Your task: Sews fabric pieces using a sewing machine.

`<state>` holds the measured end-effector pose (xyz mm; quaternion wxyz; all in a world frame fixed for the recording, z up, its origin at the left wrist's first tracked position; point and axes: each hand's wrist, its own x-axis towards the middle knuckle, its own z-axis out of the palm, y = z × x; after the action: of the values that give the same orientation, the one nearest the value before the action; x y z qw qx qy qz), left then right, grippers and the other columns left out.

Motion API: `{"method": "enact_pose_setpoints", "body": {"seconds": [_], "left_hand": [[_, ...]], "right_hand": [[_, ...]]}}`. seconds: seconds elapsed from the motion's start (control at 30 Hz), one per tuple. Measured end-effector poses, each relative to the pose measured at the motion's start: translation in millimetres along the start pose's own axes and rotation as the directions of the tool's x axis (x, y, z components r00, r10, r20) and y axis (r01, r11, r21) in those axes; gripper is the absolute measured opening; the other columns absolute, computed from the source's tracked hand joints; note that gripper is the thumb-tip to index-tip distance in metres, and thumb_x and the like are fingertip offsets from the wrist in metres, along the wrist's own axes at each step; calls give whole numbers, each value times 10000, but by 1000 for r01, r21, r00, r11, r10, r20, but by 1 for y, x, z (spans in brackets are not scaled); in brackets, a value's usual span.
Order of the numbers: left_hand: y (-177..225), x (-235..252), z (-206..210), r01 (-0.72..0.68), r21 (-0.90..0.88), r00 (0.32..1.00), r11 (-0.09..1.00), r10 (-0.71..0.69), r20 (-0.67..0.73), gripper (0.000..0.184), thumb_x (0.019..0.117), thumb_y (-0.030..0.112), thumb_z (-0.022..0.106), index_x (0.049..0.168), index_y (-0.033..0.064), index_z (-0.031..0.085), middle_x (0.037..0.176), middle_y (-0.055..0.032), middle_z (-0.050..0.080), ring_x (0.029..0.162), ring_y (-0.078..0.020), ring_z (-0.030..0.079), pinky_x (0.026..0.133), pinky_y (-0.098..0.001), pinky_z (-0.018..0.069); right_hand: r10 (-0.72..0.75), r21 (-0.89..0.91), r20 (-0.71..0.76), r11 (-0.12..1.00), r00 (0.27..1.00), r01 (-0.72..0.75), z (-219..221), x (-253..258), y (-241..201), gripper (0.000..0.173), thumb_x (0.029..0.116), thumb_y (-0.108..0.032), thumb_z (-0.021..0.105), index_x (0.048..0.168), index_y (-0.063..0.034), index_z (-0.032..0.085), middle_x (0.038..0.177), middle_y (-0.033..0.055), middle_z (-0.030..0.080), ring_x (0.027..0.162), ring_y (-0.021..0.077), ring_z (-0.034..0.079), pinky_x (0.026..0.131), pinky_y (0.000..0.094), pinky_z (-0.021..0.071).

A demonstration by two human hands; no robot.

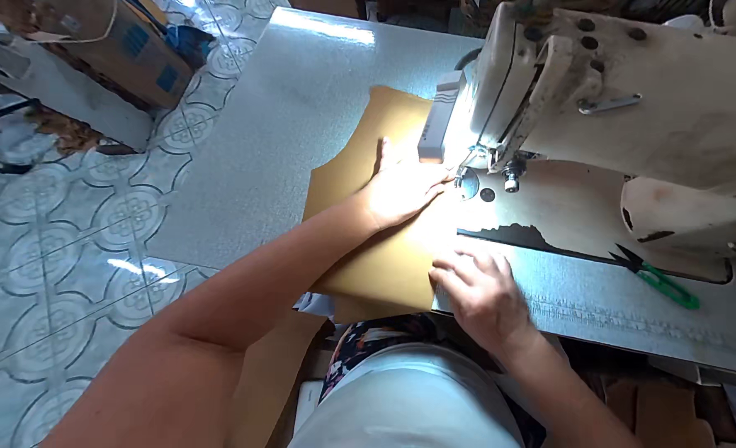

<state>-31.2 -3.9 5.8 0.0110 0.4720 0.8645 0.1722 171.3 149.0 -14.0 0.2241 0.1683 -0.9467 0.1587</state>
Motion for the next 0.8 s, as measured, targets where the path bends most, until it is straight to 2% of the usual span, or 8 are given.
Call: {"method": "enact_pose_setpoints", "body": {"seconds": [0.1,0.4,0.5,0.57,0.63,0.67,0.73,0.8], "left_hand": [[0,1,0,70,-105,997,992,-68,27,413,1090,347,357,1364,253,652,1397,-31,631,1429,-344,461,1052,-867,170],[-8,0,-3,22,-130,999,991,-16,51,427,1089,318,365,1446,291,597,1481,-17,582,1480,-349,398,1082,-858,109],[-12,4,-4,29,-86,996,996,-22,82,442,1092,327,349,1475,313,570,1506,-49,556,1486,-351,389,1113,-832,100],[-19,10,-3,31,-48,995,998,-26,98,458,1095,362,324,1472,289,573,1538,-64,526,1507,-342,360,1131,-810,107],[-35,20,7,36,-58,998,998,-32,61,465,1092,422,331,1358,197,639,1483,-125,552,1475,-325,411,1161,-777,94],[-43,26,11,52,-63,997,997,-48,52,484,1085,445,339,1347,178,647,1487,-129,553,1469,-302,427,1188,-742,81],[-56,37,19,55,-64,998,996,-55,9,514,1064,459,370,1361,139,642,1508,-120,545,1468,-279,435,1210,-709,80],[-60,48,13,51,-52,999,997,-50,15,564,1030,467,433,1451,114,560,1553,-119,498,1495,-277,396,1194,-733,77]], "right_hand": [[16,-18,-49,1000,999,-17,-1,-17,-4,261,995,-100,552,1022,-197,792,1121,-22,772,1089,219,687,939,421,513],[17,-46,-69,999,997,-20,1,-19,-3,261,991,-101,554,1027,-198,794,1120,-23,772,1073,215,685,941,400,500],[34,-82,-52,996,998,-38,2,-13,-5,259,990,-105,563,1058,-199,795,1135,-26,770,1060,213,689,929,403,508],[61,-118,-41,991,997,-66,3,-6,-5,247,995,-117,570,1068,-192,794,1134,-19,769,1070,219,693,924,409,521],[83,-130,-35,988,996,-86,5,1,-2,243,997,-123,570,1072,-185,793,1158,-15,762,1101,226,684,917,416,526],[90,-138,-31,986,995,-93,7,5,0,249,997,-125,566,1081,-181,793,1170,-14,759,1102,228,678,908,418,517],[102,-169,-28,980,994,-106,10,12,5,256,991,-132,564,1095,-171,794,1184,-6,757,1092,240,678,904,431,513],[114,-189,-29,975,993,-117,13,18,9,250,988,-129,570,1102,-147,791,1191,26,752,1094,277,678,902,464,522]]}}
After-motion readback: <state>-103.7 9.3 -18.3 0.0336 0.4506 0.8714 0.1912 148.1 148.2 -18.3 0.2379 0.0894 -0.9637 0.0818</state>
